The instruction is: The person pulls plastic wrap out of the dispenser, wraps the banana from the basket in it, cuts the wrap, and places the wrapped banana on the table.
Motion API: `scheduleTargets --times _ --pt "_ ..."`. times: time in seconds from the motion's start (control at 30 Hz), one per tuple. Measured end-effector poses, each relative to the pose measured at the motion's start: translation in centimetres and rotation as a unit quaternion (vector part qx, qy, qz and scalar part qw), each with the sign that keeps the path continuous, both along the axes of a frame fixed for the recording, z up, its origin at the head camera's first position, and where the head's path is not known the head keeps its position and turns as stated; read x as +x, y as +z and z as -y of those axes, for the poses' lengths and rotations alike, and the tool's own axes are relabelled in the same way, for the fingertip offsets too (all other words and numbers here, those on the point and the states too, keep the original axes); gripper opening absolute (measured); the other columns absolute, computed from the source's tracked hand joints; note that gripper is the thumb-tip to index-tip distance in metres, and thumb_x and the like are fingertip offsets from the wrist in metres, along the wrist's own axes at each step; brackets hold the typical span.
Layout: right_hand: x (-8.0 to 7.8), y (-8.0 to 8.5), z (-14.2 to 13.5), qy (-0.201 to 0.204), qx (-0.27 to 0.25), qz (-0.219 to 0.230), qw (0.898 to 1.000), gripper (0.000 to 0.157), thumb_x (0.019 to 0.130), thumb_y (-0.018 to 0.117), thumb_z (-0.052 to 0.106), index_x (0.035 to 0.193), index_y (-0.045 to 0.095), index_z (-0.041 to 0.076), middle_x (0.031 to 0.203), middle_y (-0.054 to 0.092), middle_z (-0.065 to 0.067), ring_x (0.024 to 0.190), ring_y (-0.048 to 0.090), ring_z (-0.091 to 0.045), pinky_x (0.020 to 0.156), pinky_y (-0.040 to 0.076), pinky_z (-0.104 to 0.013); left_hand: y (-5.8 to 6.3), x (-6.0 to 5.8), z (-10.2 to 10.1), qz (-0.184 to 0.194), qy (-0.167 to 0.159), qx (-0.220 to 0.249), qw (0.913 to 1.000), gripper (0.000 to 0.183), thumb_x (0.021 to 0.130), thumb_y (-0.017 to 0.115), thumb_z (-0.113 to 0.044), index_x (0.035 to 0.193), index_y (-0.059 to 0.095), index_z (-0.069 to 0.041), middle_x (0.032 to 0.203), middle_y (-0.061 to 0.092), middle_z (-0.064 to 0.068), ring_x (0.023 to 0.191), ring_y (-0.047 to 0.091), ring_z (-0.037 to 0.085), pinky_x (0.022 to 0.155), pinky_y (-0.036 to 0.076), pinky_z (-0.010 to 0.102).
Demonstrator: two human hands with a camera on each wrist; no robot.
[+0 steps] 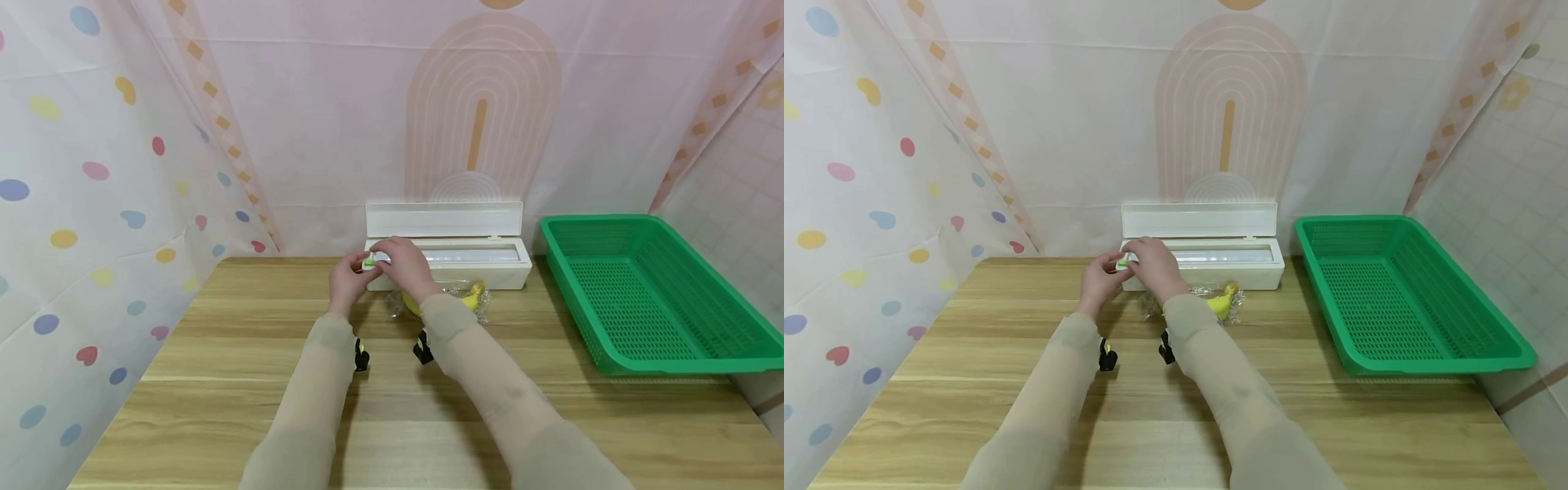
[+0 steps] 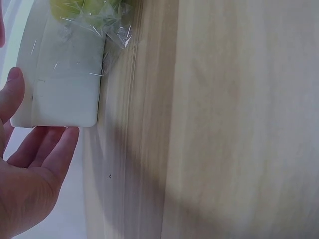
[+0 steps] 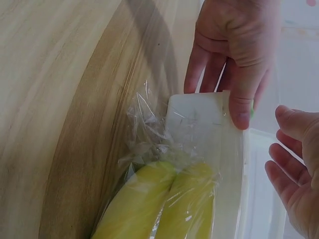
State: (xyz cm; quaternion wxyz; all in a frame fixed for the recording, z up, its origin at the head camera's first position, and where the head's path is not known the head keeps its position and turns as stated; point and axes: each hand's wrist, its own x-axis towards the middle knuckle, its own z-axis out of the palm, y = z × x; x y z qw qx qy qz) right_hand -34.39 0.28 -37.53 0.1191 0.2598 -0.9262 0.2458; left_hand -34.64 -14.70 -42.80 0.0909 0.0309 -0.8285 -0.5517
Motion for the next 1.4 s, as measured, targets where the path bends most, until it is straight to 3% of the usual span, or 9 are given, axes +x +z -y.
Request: scheduleTargets --times 0.23,0.6,0.87,1.07,1.4 --pt "-0.4 -0.2 0.6 0.002 0.028 -0.001 1.000 0.027 0.094 0.070 0.015 0.121 0.070 0.017 0.125 0.066 -0.003 0.121 0.055 -0.025 0.104 0.043 -0.037 0.1 -0.1 0.2 0.014 -0.001 -0.027 0.9995 0.051 0.086 0.079 -0.018 0.133 0.061 -0.009 0.122 0.066 0.017 0.114 0.061 0.029 0.087 0.055 0.040" --pt "-0.7 -0.1 1.1 0.004 0.050 -0.016 0.999 0.027 0.093 0.069 0.012 0.119 0.071 0.018 0.122 0.067 -0.002 0.115 0.059 -0.025 0.097 0.048 -0.037 0.1 0.1 0.5 0.007 -0.004 -0.007 0.9999 0.054 0.085 0.080 -0.017 0.135 0.059 -0.008 0.122 0.066 0.018 0.112 0.063 0.029 0.086 0.055 0.040" --pt "-1.0 -0.2 2.0 -0.004 0.094 -0.017 0.995 0.030 0.094 0.068 0.012 0.122 0.071 0.023 0.126 0.064 -0.002 0.118 0.058 -0.023 0.093 0.051 -0.037 0.1 0.0 0.5 0.013 0.004 -0.034 0.9993 0.053 0.086 0.077 -0.019 0.135 0.059 -0.007 0.123 0.065 0.018 0.113 0.061 0.032 0.088 0.054 0.043" --pt "-1.1 -0.2 2.6 -0.016 0.129 -0.039 0.991 0.027 0.094 0.067 0.016 0.118 0.072 0.026 0.111 0.067 0.001 0.105 0.062 -0.020 0.077 0.055 -0.035 0.0 -0.2 0.5 0.002 0.011 -0.049 0.9987 0.049 0.085 0.075 -0.012 0.131 0.061 -0.004 0.120 0.066 0.020 0.110 0.062 0.033 0.089 0.053 0.042" --pt "-1.3 -0.1 2.9 -0.025 0.156 -0.060 0.986 0.025 0.094 0.069 0.019 0.115 0.074 0.029 0.104 0.069 0.005 0.096 0.064 -0.019 0.079 0.053 -0.034 -0.2 -0.3 0.3 -0.012 0.020 -0.061 0.9978 0.048 0.081 0.076 -0.010 0.127 0.064 -0.003 0.113 0.068 0.019 0.103 0.064 0.032 0.086 0.053 0.040"
